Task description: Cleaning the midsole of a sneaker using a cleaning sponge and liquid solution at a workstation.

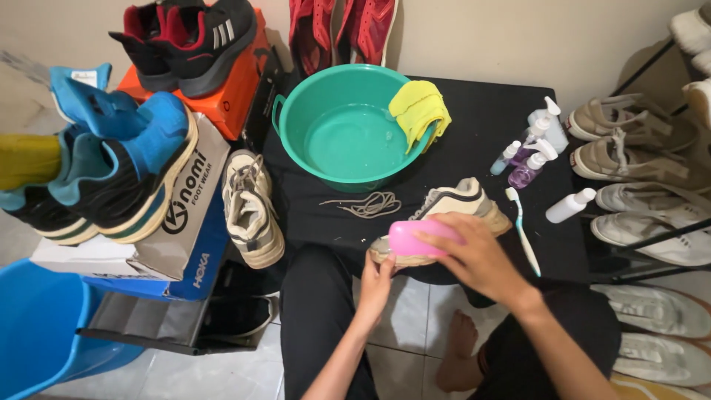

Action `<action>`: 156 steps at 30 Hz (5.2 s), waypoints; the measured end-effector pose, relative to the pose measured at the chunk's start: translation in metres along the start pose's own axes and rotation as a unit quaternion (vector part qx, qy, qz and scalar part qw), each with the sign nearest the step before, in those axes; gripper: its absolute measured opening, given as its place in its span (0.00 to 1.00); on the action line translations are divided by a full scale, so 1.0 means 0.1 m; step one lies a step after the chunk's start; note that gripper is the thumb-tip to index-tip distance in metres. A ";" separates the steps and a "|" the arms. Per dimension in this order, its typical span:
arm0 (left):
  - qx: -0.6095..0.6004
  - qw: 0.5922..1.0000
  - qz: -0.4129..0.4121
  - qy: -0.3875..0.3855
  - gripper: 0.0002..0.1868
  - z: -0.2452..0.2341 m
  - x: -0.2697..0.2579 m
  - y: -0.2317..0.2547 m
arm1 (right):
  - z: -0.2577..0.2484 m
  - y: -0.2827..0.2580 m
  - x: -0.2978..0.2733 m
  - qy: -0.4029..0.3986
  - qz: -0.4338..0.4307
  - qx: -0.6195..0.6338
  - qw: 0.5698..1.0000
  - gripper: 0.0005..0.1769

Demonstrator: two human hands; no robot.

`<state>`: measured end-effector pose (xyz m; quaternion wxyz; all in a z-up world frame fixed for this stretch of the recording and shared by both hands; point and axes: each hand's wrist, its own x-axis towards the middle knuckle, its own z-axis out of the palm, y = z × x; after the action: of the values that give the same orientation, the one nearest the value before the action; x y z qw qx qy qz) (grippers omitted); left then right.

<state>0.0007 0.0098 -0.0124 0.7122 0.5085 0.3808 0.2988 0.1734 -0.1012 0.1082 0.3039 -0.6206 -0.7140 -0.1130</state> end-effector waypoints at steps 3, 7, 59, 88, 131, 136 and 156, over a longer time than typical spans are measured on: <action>-0.021 1.000 0.002 0.001 0.37 0.09 -0.06 0.16 | -0.24 0.14 -0.04 -0.024 0.023 -0.004 0.999 0.22; 0.002 1.000 0.021 -0.003 0.40 0.00 0.06 -0.14 | -0.07 0.10 -0.07 -0.020 0.035 0.004 0.999 0.20; -0.004 0.998 0.040 -0.038 0.30 -0.12 -0.03 -0.01 | -0.04 -0.17 0.19 -0.084 -0.014 -0.038 0.996 0.25; -0.025 0.997 -0.054 -0.052 0.27 -0.13 0.00 0.36 | -0.01 0.29 -0.31 0.220 0.403 0.300 0.836 0.27; -0.027 0.986 0.091 0.139 0.21 0.33 -0.14 0.43 | 0.27 0.27 0.81 0.188 0.120 0.029 0.974 0.28; 0.010 0.983 0.115 0.145 0.21 0.27 -0.06 0.28 | 0.62 0.59 1.86 -0.056 0.139 0.036 0.988 0.20; -0.072 0.980 0.155 0.103 0.18 0.33 -0.15 0.33 | 0.77 1.07 1.99 -0.124 0.109 -0.228 0.959 0.25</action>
<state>0.0194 -0.0084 0.0291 0.6487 0.4754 0.3460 0.4833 0.2440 0.1241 0.1387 0.0735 -0.7568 -0.6292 -0.1610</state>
